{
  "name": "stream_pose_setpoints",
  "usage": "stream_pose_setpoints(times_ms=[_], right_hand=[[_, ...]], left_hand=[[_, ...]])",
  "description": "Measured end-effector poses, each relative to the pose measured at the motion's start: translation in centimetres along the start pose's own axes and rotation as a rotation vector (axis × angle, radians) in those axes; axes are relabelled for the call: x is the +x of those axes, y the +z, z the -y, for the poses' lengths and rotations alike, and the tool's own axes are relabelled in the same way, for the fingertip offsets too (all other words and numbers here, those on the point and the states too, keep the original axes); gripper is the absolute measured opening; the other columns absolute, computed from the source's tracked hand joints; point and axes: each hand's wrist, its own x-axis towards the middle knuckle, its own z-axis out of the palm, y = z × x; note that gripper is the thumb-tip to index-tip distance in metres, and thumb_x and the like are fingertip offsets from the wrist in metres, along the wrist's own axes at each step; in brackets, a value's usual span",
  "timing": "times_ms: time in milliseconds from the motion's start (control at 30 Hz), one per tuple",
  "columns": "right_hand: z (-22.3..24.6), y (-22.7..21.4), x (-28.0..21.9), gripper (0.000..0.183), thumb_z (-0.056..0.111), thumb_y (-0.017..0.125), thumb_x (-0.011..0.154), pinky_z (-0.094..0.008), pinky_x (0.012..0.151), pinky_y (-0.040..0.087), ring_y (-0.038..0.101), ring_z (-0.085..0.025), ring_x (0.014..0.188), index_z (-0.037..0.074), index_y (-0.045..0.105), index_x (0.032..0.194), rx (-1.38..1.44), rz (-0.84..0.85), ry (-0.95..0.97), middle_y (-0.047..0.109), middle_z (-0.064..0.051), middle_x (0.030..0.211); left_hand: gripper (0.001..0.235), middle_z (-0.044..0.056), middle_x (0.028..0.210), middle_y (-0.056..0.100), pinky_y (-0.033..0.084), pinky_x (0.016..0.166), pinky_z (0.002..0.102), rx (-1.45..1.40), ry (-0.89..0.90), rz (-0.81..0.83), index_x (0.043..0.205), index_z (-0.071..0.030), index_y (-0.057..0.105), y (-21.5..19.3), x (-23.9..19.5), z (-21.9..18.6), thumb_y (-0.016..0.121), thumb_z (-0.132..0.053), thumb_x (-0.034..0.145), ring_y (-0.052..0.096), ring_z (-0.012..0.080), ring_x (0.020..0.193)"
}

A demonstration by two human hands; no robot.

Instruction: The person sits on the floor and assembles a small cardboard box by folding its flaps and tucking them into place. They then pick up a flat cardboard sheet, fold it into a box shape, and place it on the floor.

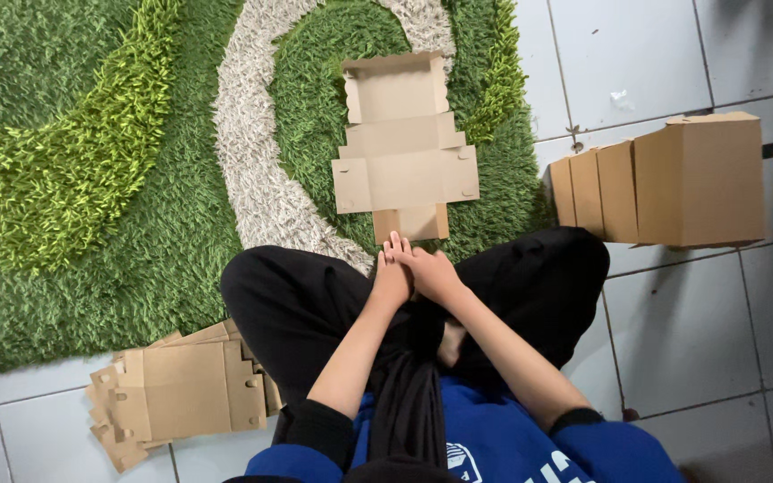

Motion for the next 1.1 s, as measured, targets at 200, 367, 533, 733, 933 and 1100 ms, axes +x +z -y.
stream_pose_setpoints(times_ms=[200,367,533,733,933,1100], right_hand=[[-4.6,-1.4,-4.2,0.076,-0.018,0.041,0.067,-0.037,0.073,0.049,0.06,-0.027,0.067,0.008,0.049,0.139,0.806,-0.501,0.133,0.061,-0.017,0.076],[-9.9,-1.0,-2.9,0.068,-0.019,0.038,0.072,-0.034,0.072,0.057,0.065,-0.02,0.075,0.005,0.049,0.134,1.632,-0.533,0.339,0.058,-0.008,0.084],[-13.1,2.2,0.5,0.063,-0.01,0.047,0.075,-0.048,0.086,0.055,0.063,-0.028,0.099,0.006,0.043,0.136,2.043,-0.445,0.532,0.057,-0.01,0.103],[-15.3,6.4,4.9,0.065,0.01,0.059,0.088,-0.057,0.08,0.056,0.059,-0.042,0.106,0.01,0.025,0.143,1.971,-0.597,0.761,0.038,-0.025,0.134],[-15.3,5.0,5.1,0.057,0.013,0.059,0.092,-0.048,0.076,0.06,0.061,-0.035,0.102,0.012,0.03,0.141,1.874,-0.695,0.804,0.04,-0.021,0.131],[-15.7,5.5,6.0,0.042,0.021,0.067,0.089,-0.041,0.073,0.06,0.063,-0.028,0.098,0.005,0.046,0.122,1.732,-0.817,0.772,0.045,-0.014,0.121]], left_hand=[[0.056,0.028,0.143,0.037,0.051,0.088,0.047,-0.041,0.017,-0.313,0.133,-0.001,0.046,-3.0,-1.0,0.1,0.055,-0.019,0.081,0.048,0.042,0.125],[0.058,0.002,0.137,0.046,0.045,0.094,0.041,-0.204,-0.13,-0.445,0.134,-0.02,0.046,-1.3,0.5,0.4,0.054,-0.021,0.076,0.048,0.0271,0.124],[0.048,0.002,0.118,0.053,0.045,0.092,0.043,-0.339,-0.222,-0.718,0.117,-0.022,0.055,-3.1,0.0,1.0,0.058,-0.015,0.069,0.053,0.0294,0.116],[0.022,-0.002,0.11,0.055,0.053,0.084,0.038,-0.616,-0.392,-0.85,0.103,-0.029,0.064,-3.4,1.2,2.2,0.054,-0.023,0.085,0.064,0.0238,0.101],[0.024,0.008,0.109,0.054,0.047,0.096,0.037,-0.896,-0.387,-0.854,0.106,-0.019,0.068,-1.9,2.2,3.2,0.055,-0.02,0.086,0.057,0.0283,0.113],[0.034,0.012,0.119,0.055,0.045,0.101,0.038,-1.005,-0.414,-0.743,0.123,-0.016,0.062,-1.6,2.9,3.8,0.05,-0.031,0.095,0.053,0.0307,0.12]])
